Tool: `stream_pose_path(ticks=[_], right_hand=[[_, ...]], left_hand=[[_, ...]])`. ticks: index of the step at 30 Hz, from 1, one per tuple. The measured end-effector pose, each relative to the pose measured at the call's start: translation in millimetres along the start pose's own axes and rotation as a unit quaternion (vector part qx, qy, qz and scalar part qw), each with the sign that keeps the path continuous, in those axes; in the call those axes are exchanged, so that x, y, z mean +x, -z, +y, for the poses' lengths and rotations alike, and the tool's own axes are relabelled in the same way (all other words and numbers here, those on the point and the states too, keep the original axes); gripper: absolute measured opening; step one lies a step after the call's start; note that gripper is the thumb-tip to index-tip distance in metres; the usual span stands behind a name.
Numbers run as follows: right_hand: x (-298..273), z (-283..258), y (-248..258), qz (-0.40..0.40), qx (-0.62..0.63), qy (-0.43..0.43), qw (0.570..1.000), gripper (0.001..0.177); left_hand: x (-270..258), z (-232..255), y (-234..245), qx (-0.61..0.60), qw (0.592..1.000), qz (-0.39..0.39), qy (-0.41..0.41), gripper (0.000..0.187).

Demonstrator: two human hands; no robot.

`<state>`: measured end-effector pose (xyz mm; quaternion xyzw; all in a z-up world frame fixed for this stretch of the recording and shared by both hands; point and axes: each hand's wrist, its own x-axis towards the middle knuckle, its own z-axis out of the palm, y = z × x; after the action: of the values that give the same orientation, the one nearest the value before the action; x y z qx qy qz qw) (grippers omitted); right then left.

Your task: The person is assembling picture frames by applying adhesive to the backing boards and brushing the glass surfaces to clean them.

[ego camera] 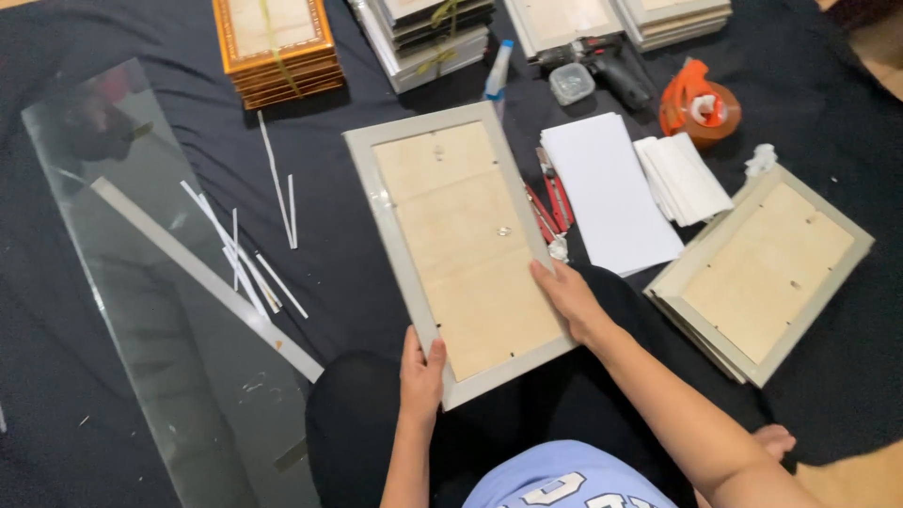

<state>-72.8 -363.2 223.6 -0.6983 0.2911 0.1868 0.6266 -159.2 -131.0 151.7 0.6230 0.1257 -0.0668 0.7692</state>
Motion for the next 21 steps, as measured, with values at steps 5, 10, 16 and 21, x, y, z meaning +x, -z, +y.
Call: stream_pose_path(ticks=[5, 10, 16, 21], right_hand=[[-2, 45, 81, 0.072, 0.131, 0.008, 0.989, 0.045], [5, 94, 191, 0.167, 0.182, 0.03, 0.969, 0.05], [42, 177, 326, 0.361, 0.15, 0.036, 0.92, 0.055], [57, 225, 381, 0.472, 0.124, 0.041, 0.872, 0.054]], left_hand=[[28, -39, -19, 0.108, 0.983, -0.129, -0.075, 0.059], [54, -129, 1, 0.542, 0.823, -0.15, -0.074, 0.043], [56, -105, -16, 0.448, 0.868, -0.176, 0.122, 0.046], [62, -119, -6, 0.482, 0.851, -0.156, 0.14, 0.04]])
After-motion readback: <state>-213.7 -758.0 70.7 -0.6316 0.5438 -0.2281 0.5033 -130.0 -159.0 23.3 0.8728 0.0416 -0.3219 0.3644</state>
